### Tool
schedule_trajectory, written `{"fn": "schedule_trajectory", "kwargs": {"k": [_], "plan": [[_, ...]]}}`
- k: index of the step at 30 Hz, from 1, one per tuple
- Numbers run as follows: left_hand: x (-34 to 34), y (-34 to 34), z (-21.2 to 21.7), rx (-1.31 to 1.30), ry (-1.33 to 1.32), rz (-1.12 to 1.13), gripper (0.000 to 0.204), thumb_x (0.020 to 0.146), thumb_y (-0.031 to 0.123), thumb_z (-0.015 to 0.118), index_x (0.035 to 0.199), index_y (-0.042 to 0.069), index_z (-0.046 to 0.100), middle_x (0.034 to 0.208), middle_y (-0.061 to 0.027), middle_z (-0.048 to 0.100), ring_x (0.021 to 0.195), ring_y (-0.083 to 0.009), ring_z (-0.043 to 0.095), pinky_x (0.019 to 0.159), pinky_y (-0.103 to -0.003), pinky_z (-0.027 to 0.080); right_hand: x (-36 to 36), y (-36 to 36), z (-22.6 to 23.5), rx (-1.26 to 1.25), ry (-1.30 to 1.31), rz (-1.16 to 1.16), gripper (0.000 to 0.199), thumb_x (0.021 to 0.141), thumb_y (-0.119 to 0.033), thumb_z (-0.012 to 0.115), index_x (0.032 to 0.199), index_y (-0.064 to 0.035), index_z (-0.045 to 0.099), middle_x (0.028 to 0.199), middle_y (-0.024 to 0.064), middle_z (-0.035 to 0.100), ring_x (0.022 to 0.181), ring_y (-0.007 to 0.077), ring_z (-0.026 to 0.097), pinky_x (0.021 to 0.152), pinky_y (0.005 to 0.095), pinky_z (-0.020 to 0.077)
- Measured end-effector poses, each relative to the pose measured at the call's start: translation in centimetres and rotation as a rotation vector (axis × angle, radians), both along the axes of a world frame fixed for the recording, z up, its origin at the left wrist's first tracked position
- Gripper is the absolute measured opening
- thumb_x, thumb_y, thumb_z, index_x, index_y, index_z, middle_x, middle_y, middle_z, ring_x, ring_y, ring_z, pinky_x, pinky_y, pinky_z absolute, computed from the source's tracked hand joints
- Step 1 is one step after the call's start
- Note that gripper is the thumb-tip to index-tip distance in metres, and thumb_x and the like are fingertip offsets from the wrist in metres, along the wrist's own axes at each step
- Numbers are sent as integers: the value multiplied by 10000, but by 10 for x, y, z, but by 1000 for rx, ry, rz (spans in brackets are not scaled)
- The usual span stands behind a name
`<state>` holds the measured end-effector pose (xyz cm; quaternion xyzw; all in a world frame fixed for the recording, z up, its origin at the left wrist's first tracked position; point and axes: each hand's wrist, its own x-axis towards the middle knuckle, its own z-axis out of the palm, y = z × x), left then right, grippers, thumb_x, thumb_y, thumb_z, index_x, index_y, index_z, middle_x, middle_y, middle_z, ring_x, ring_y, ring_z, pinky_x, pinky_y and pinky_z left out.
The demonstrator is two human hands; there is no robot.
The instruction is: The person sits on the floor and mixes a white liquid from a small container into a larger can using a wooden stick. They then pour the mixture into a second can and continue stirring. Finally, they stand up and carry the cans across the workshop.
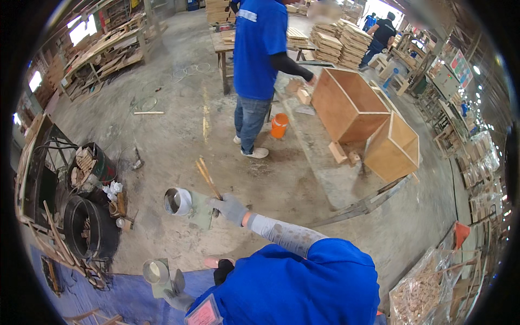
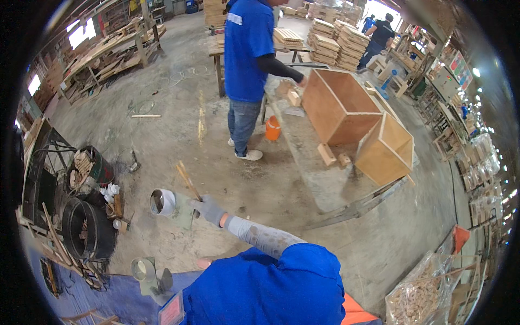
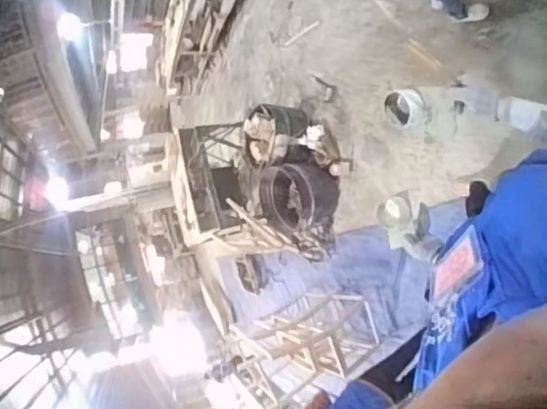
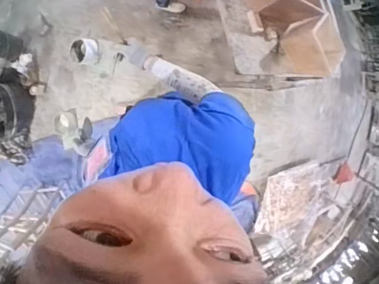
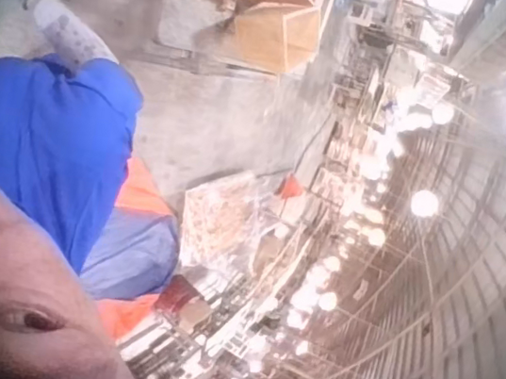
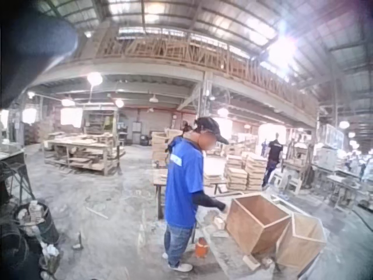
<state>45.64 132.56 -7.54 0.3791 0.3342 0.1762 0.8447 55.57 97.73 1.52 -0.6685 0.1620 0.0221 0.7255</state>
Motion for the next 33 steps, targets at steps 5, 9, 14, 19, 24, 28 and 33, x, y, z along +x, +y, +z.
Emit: {"fn": "schedule_trajectory", "kwargs": {"k": [5,9,14,19,24,28,33], "plan": [[102,68,3,105,-97,-77,389,893,194,433,1204,-39,404,1138,-182,501,1005,-306,528,839,-391,475,73,68,-13,-146,9,-6,253,804,-291,589,729,-51,623,569,42,544,469,133,447,442,274,328],[183,88,54,99,-175,-236,362,889,226,391,1107,-53,466,1076,-178,542,933,-320,568,850,-466,498,117,94,-59,-1232,-526,234,336,718,-79,516,1049,-90,571,793,98,586,756,293,527,674,410,389],[260,156,60,79,-233,-81,192,884,164,490,1024,33,497,945,-76,522,859,-239,550,795,-444,501,198,168,-23,-740,-305,155,175,777,-127,547,935,-75,601,645,36,512,547,162,463,490,308,328],[299,218,34,34,-178,22,236,896,176,474,1047,-6,469,984,-103,550,870,-238,577,743,-427,536,286,262,-45,45,150,-16,232,837,-279,583,749,-65,573,484,-32,426,345,45,336,332,211,219],[324,288,14,-36,-63,119,229,894,175,474,1053,10,469,990,-126,560,866,-261,599,714,-412,541,357,355,-68,-2,292,175,242,810,-256,616,649,-88,548,537,11,506,366,56,357,346,213,247],[323,328,-34,-110,2,194,238,896,176,464,1057,2,453,983,-138,562,862,-281,603,697,-407,545,383,397,-91,-57,374,290,236,801,-242,626,640,-90,546,550,-6,494,397,57,382,359,224,271],[355,389,-104,-126,127,115,321,900,196,459,1181,42,436,1098,-100,543,900,-247,594,710,-394,532,409,444,-142,-210,311,312,199,798,-210,629,660,-91,549,557,-40,457,429,54,387,389,243,300]]}}
